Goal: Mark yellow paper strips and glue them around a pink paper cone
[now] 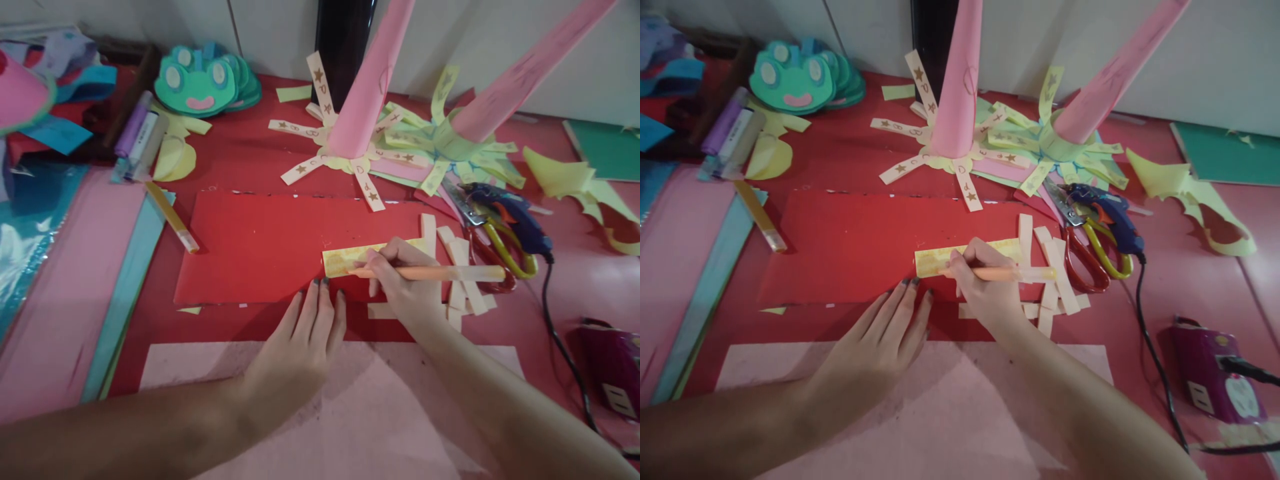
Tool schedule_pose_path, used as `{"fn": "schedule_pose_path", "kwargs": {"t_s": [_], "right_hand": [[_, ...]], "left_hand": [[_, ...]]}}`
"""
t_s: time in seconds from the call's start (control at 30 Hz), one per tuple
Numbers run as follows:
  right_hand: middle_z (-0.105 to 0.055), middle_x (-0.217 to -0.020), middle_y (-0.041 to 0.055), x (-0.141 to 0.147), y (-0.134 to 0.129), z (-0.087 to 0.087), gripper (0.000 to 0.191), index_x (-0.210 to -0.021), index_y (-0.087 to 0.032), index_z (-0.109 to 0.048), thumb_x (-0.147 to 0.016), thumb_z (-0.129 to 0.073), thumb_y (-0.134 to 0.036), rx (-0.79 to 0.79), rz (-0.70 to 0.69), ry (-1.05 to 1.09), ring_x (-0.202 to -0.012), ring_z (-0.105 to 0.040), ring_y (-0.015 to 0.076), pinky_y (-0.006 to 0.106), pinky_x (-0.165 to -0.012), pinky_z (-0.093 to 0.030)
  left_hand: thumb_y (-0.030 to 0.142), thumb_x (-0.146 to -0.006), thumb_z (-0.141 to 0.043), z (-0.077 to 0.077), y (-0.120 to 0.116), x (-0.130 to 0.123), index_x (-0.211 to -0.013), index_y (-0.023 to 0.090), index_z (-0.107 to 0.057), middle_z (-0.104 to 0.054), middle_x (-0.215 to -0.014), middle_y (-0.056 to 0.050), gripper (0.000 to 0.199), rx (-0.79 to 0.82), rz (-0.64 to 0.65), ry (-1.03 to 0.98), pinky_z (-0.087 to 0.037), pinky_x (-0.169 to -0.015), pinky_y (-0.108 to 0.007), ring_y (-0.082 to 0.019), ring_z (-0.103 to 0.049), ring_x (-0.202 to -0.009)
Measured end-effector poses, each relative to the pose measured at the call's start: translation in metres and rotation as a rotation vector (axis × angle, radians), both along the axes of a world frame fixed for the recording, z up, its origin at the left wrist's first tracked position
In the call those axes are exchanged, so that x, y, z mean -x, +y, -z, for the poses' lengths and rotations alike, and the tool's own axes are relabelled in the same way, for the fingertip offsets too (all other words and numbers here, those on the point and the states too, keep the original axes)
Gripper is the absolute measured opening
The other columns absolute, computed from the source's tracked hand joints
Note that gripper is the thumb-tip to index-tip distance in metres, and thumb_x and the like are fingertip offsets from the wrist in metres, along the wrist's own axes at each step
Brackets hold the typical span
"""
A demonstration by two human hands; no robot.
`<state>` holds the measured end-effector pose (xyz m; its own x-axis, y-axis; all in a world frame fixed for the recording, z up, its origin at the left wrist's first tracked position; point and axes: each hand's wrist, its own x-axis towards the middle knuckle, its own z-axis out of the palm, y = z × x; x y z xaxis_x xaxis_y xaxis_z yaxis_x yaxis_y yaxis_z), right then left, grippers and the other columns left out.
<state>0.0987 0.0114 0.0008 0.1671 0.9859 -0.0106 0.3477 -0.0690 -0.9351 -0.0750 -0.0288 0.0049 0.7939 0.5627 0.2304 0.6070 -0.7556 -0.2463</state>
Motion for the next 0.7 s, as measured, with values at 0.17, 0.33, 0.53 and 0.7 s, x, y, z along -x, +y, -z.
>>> {"fn": "schedule_pose_path", "kwargs": {"t_s": [0.17, 0.33, 0.53, 0.7], "right_hand": [[-0.046, -0.039, -0.0065, 0.0008, 0.0010, -0.0019, 0.031, -0.054, -0.020, -0.044, -0.083, -0.052, -0.027, -0.006, 0.007, 0.002, -0.043, -0.052, 0.0091, 0.024, -0.053, -0.045], [-0.044, -0.039, -0.0067, 0.0020, 0.0007, -0.0018, 0.032, -0.053, -0.021, -0.043, -0.083, -0.053, -0.027, -0.007, 0.016, -0.016, -0.050, -0.058, 0.0107, 0.024, -0.057, -0.048], [-0.043, -0.040, -0.0056, 0.0027, -0.0004, -0.0019, 0.033, -0.052, -0.021, -0.043, -0.082, -0.053, -0.029, -0.034, -0.001, -0.050, -0.059, -0.065, 0.0143, 0.022, -0.052, -0.046], [-0.045, -0.040, -0.0053, 0.0022, -0.0007, -0.0019, 0.031, -0.054, -0.021, -0.043, -0.082, -0.053, -0.028, -0.009, 0.003, -0.036, -0.061, -0.066, 0.0156, 0.022, -0.051, -0.046]], "left_hand": [[0.008, -0.082, -0.036, -0.0010, 0.0005, -0.0006, -0.116, -0.002, -0.051, -0.062, -0.110, -0.022, 0.039, -0.006, 0.008, 0.009, -0.050, -0.085, -0.038, -0.028, -0.061, -0.102], [0.008, -0.083, -0.034, -0.0012, 0.0007, 0.0001, -0.116, -0.001, -0.052, -0.063, -0.111, -0.020, 0.039, -0.022, 0.001, 0.026, -0.051, -0.085, -0.037, -0.028, -0.061, -0.103], [0.008, -0.083, -0.035, -0.0005, 0.0010, -0.0006, -0.116, -0.001, -0.052, -0.063, -0.110, -0.020, 0.038, -0.029, -0.001, 0.022, -0.051, -0.085, -0.037, -0.028, -0.061, -0.102], [0.007, -0.083, -0.034, 0.0000, 0.0014, -0.0014, -0.116, -0.002, -0.052, -0.062, -0.111, -0.022, 0.038, -0.024, 0.005, 0.007, -0.051, -0.084, -0.037, -0.029, -0.061, -0.102]]}}
